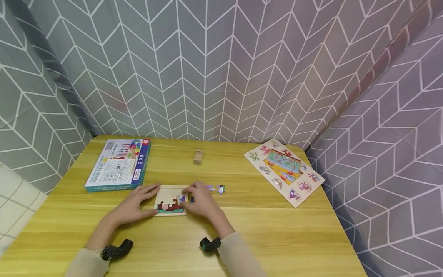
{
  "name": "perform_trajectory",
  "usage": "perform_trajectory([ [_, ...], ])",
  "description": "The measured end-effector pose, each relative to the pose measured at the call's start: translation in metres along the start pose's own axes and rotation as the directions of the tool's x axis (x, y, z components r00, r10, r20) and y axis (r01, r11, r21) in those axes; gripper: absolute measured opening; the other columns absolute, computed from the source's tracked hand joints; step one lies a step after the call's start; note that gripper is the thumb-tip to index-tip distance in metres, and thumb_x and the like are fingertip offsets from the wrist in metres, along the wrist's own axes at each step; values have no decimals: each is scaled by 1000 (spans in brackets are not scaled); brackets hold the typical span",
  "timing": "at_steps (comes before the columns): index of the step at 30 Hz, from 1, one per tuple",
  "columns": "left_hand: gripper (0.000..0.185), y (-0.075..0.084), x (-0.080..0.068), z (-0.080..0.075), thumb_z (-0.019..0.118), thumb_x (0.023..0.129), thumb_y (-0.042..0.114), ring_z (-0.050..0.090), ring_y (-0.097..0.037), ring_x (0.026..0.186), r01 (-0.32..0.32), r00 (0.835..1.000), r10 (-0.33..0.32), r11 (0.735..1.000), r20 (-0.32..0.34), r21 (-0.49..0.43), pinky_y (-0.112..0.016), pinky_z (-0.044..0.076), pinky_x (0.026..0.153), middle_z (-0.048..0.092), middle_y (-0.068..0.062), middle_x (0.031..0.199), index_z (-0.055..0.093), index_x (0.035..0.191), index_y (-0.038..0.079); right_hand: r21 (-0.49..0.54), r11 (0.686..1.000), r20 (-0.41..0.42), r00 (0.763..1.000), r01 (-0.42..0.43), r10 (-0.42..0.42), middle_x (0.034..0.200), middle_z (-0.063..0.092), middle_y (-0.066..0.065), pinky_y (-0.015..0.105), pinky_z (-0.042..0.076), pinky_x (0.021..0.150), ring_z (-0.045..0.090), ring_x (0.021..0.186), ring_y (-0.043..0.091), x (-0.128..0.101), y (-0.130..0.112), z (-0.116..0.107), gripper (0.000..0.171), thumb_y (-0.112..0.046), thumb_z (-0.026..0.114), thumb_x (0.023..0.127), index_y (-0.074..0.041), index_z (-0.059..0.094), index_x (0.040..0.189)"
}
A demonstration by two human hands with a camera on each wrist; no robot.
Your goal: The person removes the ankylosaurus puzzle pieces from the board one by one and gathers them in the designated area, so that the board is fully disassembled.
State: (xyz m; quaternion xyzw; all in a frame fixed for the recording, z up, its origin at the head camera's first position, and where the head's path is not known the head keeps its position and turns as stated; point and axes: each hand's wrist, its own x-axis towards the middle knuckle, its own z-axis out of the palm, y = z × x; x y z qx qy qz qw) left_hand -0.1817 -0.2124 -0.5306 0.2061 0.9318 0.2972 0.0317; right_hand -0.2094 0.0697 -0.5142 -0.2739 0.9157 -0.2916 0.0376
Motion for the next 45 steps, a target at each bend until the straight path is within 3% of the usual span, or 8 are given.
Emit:
perform_trajectory([
  [15, 85, 2, 1, -2, 73, 83, 53, 30, -31, 137, 1, 1000, 0, 1000, -4, 5, -62, 30, 108, 32, -1, 160, 40, 152, 17, -7, 998, -21, 998, -65, 65, 113, 59, 1, 42, 42, 97, 53, 110, 21, -2, -10, 5, 29, -33, 75, 88, -17, 71, 112],
  [25, 85, 0, 0, -1, 74, 83, 52, 34, -27, 132, -12, 1000, 12, 1000, -7, 20, -59, 32, 107, 33, -2, 160, 41, 152, 15, 16, 999, -15, 999, -43, 43, 106, 63, -7, 33, 45, 90, 54, 100, 11, -3, -15, 4, 25, -27, 74, 90, -16, 68, 112],
  [45, 85, -1, 1, 2, 73, 83, 54, 35, -26, 131, -8, 1000, 8, 1000, -4, 28, -57, 33, 106, 33, 0, 160, 41, 152, 17, -100, 994, 32, 998, 52, -49, 113, 67, 1, 34, 47, 96, 57, 109, 18, -1, -13, 0, 27, -24, 66, 96, -13, 70, 121],
])
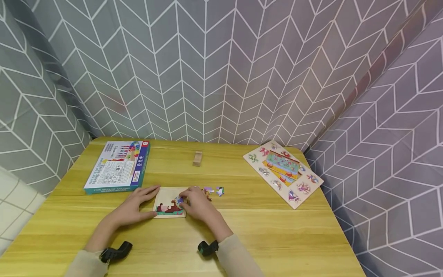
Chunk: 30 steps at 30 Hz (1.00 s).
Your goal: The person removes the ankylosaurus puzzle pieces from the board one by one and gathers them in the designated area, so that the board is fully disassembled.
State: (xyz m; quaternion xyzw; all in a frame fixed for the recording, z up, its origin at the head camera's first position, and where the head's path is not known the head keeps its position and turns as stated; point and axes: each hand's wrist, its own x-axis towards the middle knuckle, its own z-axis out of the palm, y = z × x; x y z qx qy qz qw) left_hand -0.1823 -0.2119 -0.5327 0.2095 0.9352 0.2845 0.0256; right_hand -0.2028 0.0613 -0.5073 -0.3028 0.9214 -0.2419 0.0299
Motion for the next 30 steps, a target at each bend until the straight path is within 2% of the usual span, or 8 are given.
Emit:
perform_trajectory([
  [7, 85, 3, -1, -2, 73, 83, 52, 30, -32, 137, 8, 1000, -8, 1000, -1, -24, -63, 30, 108, 32, -1, 160, 40, 152, 16, 62, 998, -27, 1000, -6, 8, 116, 64, 3, 32, 48, 95, 57, 110, 18, -2, 2, 0, 29, -24, 65, 97, -10, 68, 122],
  [12, 85, 2, -2, -1, 73, 83, 53, 27, -35, 140, 9, 1000, -9, 1000, 0, -24, -64, 28, 109, 32, -1, 160, 40, 153, 16, 160, 986, -67, 996, -55, 66, 120, 62, 3, 27, 52, 87, 58, 107, 16, -12, 9, -11, 30, -25, 63, 98, -11, 66, 125],
  [14, 85, 1, -1, 0, 73, 83, 53, 29, -33, 139, 5, 1000, -5, 1000, -1, -18, -63, 29, 109, 32, -1, 160, 41, 152, 17, 178, 981, -94, 991, -80, 98, 121, 61, 3, 28, 53, 85, 59, 104, 17, -19, 14, -19, 30, -25, 63, 98, -13, 66, 126],
  [22, 85, 1, -1, 1, 73, 83, 53, 31, -29, 136, 2, 1000, -2, 1000, 0, -21, -61, 31, 108, 32, 0, 160, 40, 153, 18, 207, 964, -211, 955, -167, 211, 122, 63, 4, 43, 49, 97, 58, 114, 24, -57, 52, -48, 31, -21, 66, 96, -11, 65, 125],
  [27, 85, 2, -1, -1, 73, 83, 53, 30, -31, 137, 0, 1000, 0, 1000, -1, -22, -62, 30, 108, 33, -1, 160, 40, 153, 17, 213, 956, -238, 939, -200, 249, 117, 65, 2, 42, 51, 94, 60, 108, 21, -80, 75, -55, 26, -16, 68, 94, -10, 68, 119],
  [30, 85, 3, -1, -1, 73, 83, 52, 32, -30, 135, 1, 1000, -1, 1000, -2, -16, -61, 31, 107, 33, -2, 160, 41, 152, 16, 209, 957, -219, 944, -203, 248, 112, 64, 0, 36, 53, 87, 60, 99, 16, -89, 84, -54, 25, -16, 70, 93, -10, 70, 117],
])
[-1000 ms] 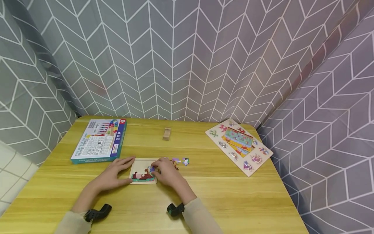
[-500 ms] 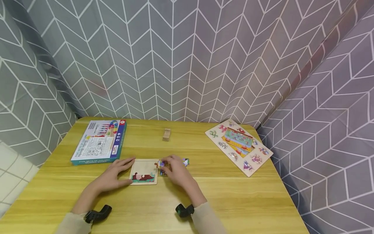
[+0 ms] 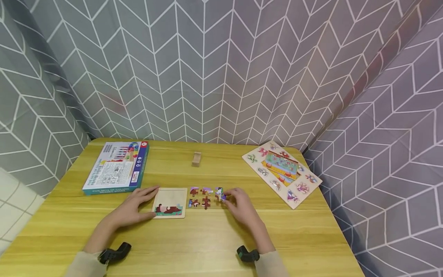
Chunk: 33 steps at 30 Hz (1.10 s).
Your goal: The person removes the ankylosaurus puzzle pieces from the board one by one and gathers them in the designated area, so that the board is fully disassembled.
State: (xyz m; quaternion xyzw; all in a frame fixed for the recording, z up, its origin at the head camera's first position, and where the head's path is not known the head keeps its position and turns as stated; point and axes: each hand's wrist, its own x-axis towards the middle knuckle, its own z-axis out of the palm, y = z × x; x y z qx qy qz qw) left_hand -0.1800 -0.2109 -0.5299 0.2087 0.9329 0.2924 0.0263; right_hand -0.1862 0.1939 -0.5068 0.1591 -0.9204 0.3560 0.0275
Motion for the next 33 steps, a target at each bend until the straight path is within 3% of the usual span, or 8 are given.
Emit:
perform_trajectory([
  [6, 85, 0, 0, -1, 74, 83, 51, 33, -29, 133, 0, 1000, 0, 1000, 1, -1, -60, 31, 107, 34, -3, 160, 41, 152, 15, -23, 999, 25, 999, 31, -30, 107, 64, -2, 28, 50, 77, 55, 89, 10, -5, 9, 5, 25, -19, 74, 90, -14, 72, 114],
  [26, 85, -1, 0, 0, 73, 82, 53, 35, -25, 129, 4, 1000, -4, 1000, -4, 13, -57, 33, 105, 34, 0, 160, 41, 152, 16, -16, 998, 20, 998, 54, -54, 106, 62, -5, 29, 51, 80, 56, 91, 10, -3, 16, 10, 25, -16, 74, 89, -15, 74, 115],
  [33, 84, -1, -1, 1, 73, 83, 53, 32, -30, 135, -2, 1000, 2, 1000, -4, 6, -60, 30, 107, 33, -1, 160, 41, 152, 16, -20, 998, 26, 998, 53, -53, 107, 63, -4, 29, 51, 79, 56, 90, 10, -4, 13, 8, 27, -18, 74, 90, -15, 72, 117],
])
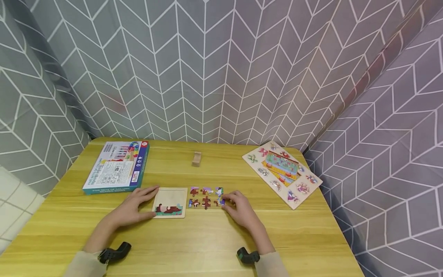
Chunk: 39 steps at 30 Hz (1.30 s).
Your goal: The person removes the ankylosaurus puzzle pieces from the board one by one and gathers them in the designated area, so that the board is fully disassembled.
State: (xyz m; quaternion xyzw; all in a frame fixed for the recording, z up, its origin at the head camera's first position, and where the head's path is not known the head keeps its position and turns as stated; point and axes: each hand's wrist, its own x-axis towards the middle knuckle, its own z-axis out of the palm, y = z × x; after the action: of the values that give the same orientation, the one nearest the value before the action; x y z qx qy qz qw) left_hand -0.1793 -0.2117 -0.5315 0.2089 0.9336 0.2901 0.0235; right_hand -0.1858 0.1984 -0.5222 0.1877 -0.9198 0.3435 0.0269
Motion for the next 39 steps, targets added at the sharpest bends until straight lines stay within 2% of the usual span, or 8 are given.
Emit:
perform_trajectory([
  [5, 83, 2, -1, -1, 71, 84, 53, 28, -35, 139, 1, 1000, -1, 1000, 0, -13, -64, 28, 109, 34, -3, 160, 41, 152, 15, 6, 1000, 16, 1000, -13, 12, 110, 63, -1, 34, 52, 84, 60, 94, 12, 6, -15, -4, 32, -19, 73, 91, -14, 69, 122],
  [8, 89, 3, -1, -2, 72, 81, 58, 26, -38, 141, 6, 1000, -6, 1000, -2, -21, -65, 27, 109, 33, -3, 160, 41, 152, 15, 5, 1000, 31, 999, 7, -7, 112, 64, 2, 36, 54, 85, 63, 97, 15, 16, -32, -3, 32, -19, 71, 92, -13, 68, 124],
  [14, 103, 3, -1, -2, 76, 71, 68, 26, -39, 141, 4, 1000, -4, 1000, 8, -3, -67, 27, 108, 33, -3, 160, 40, 152, 16, 13, 995, 99, 990, 98, -99, 110, 65, 6, 27, 50, 71, 56, 85, 15, 41, -67, 21, 30, -17, 69, 94, -11, 69, 123],
  [17, 102, 3, 0, -2, 77, 71, 66, 28, -37, 139, -2, 1000, 2, 1000, 3, 6, -65, 29, 107, 33, -2, 160, 40, 153, 16, 28, 988, 157, 976, 151, -153, 109, 65, 6, 22, 48, 68, 54, 82, 11, 52, -85, 39, 31, -17, 68, 95, -9, 68, 124],
  [22, 100, 3, 1, -2, 78, 72, 64, 33, -32, 134, -12, 1000, 13, 1000, -18, 8, -63, 33, 105, 35, -2, 159, 42, 152, 16, 22, 971, 254, 938, 236, -234, 106, 66, 2, 15, 46, 66, 54, 77, 2, 66, -113, 70, 30, -18, 65, 96, -8, 67, 125],
  [25, 100, 2, 0, -2, 77, 72, 65, 33, -32, 134, -7, 1000, 7, 1000, -15, -3, -62, 33, 105, 35, -1, 159, 42, 152, 17, 8, 965, 303, 920, 261, -251, 100, 67, -1, 13, 45, 64, 52, 72, -2, 71, -128, 85, 28, -18, 63, 97, -8, 68, 123],
  [31, 101, 0, 0, 0, 76, 72, 67, 30, -34, 137, -19, 1000, 19, 1000, -13, -11, -64, 30, 107, 34, -1, 160, 41, 152, 16, -53, 965, 329, 917, 256, -225, 91, 64, -4, 13, 42, 62, 49, 70, -2, 73, -139, 102, 25, -17, 64, 97, -7, 70, 119],
  [39, 101, 1, 1, -2, 76, 72, 67, 30, -34, 137, -25, 1000, 25, 1000, -11, -9, -63, 30, 107, 34, -3, 159, 41, 152, 15, -50, 967, 334, 917, 248, -218, 98, 61, -3, 13, 42, 66, 48, 75, 0, 70, -136, 105, 24, -16, 62, 98, -10, 70, 120],
])
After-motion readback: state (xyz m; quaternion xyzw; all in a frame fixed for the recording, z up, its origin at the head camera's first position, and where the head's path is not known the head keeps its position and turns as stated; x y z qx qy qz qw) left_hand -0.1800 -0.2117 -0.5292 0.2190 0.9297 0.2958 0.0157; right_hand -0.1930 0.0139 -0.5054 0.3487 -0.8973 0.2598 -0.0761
